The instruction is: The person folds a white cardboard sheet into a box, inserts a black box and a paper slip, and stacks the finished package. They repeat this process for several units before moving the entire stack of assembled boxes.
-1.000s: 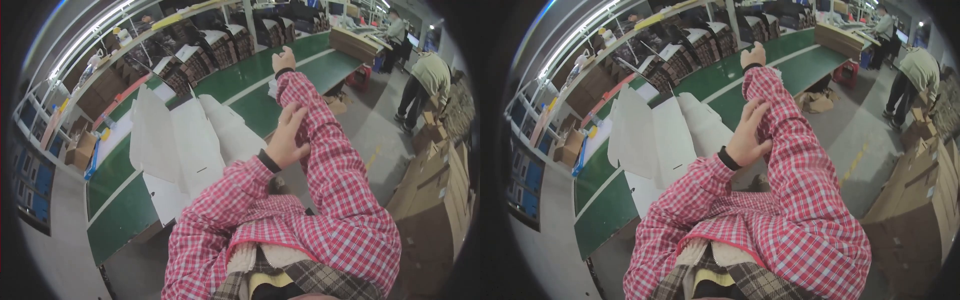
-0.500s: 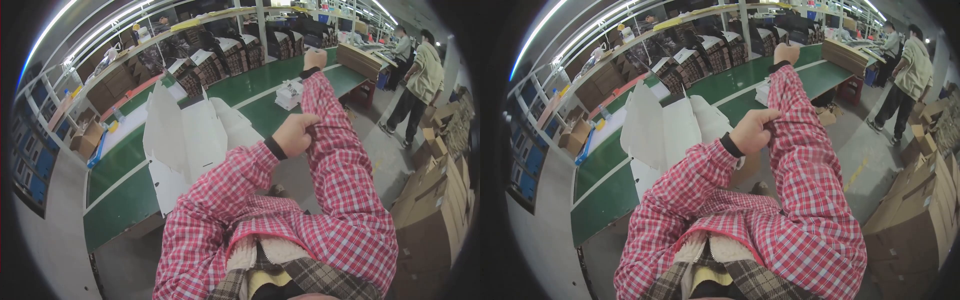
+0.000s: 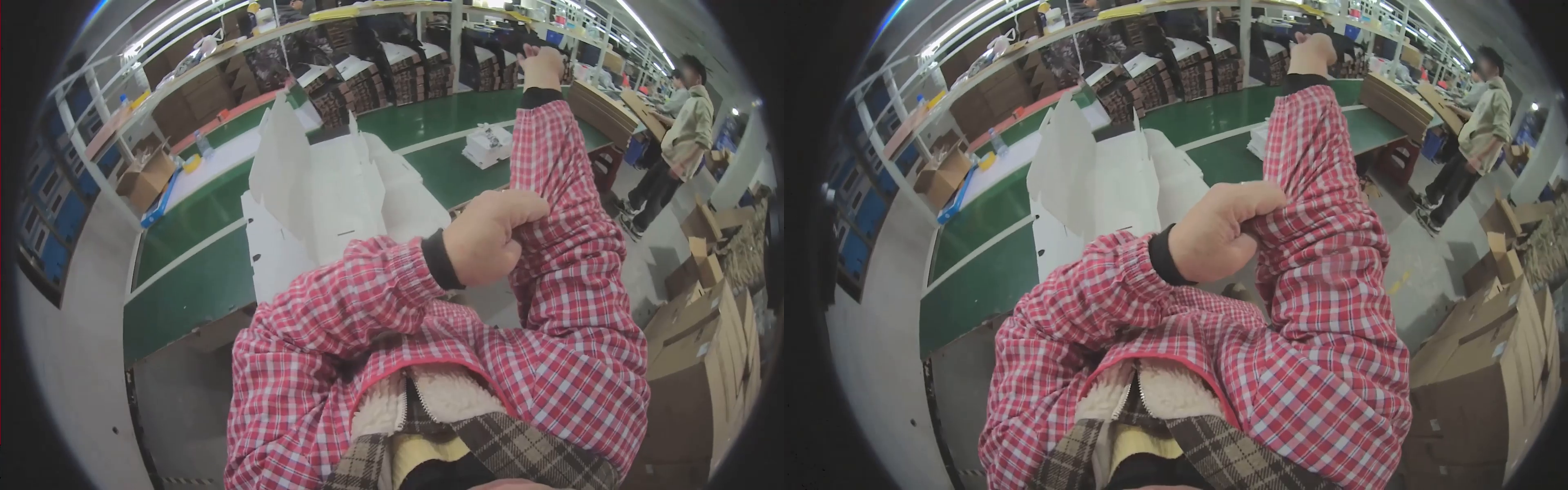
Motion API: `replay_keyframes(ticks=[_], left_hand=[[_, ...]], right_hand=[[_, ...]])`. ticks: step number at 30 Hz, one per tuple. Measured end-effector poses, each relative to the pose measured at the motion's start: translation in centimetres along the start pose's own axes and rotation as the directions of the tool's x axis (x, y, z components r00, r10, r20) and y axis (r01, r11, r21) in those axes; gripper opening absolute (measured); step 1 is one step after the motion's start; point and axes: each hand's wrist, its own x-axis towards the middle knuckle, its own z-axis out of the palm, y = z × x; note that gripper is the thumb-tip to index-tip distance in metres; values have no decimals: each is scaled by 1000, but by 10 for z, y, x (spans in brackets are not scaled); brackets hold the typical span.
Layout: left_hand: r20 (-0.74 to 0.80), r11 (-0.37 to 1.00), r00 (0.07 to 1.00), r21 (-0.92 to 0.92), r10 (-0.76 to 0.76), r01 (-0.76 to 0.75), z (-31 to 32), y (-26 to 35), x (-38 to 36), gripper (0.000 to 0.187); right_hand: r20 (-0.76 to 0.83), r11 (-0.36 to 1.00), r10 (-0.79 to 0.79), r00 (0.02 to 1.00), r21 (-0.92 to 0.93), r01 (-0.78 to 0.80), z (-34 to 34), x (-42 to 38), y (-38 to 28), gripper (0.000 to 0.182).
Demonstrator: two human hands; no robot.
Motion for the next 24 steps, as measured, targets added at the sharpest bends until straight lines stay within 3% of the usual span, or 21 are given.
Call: replay_keyframes(ticks=[1,2,3,4,5,6,8,11,14,17,20,23,24], left_hand=[[13,1000,1000,27,-15,14,1,-1,-7,20],[32,998,999,58,-23,21,1,-1,-11,17],[45,998,998,47,-45,43,1,-9,-17,16],[71,995,993,21,-94,92,1,-17,-26,15],[102,990,985,-1,-142,143,2,-25,-34,14],[24,991,990,-5,-137,137,-5,-33,-36,13],[-295,994,949,-14,-112,113,-20,-48,-42,10],[-493,901,836,208,-239,381,-63,-68,-84,18],[-597,816,677,63,-431,575,-87,-57,-118,20],[-698,796,598,67,-393,601,-93,-56,-140,24],[-673,848,667,110,-320,519,-94,-54,-146,23],[-674,845,682,159,-284,510,-92,-43,-122,13],[-667,845,693,178,-274,505,-93,-42,-110,12]], right_hand=[[52,928,-18,998,372,-3,7,-20,-4,14],[87,719,-52,995,695,-24,10,-38,-10,20],[141,580,-45,989,809,-89,16,-54,-17,17],[250,253,-58,967,940,-228,24,-72,-22,12],[344,-108,-106,933,928,-355,32,-90,-27,8],[371,-113,-129,920,916,-385,38,-105,-30,8],[474,-119,-221,852,854,-506,56,-137,-37,7],[616,-94,-335,713,731,-676,125,-190,-69,10],[722,100,-387,574,651,-752,152,-260,-105,25],[787,187,-378,488,581,-792,167,-297,-119,21],[777,274,-424,465,600,-752,170,-310,-121,29],[718,433,-485,499,693,-576,156,-307,-120,22],[690,420,-491,532,723,-549,146,-297,-123,20]])
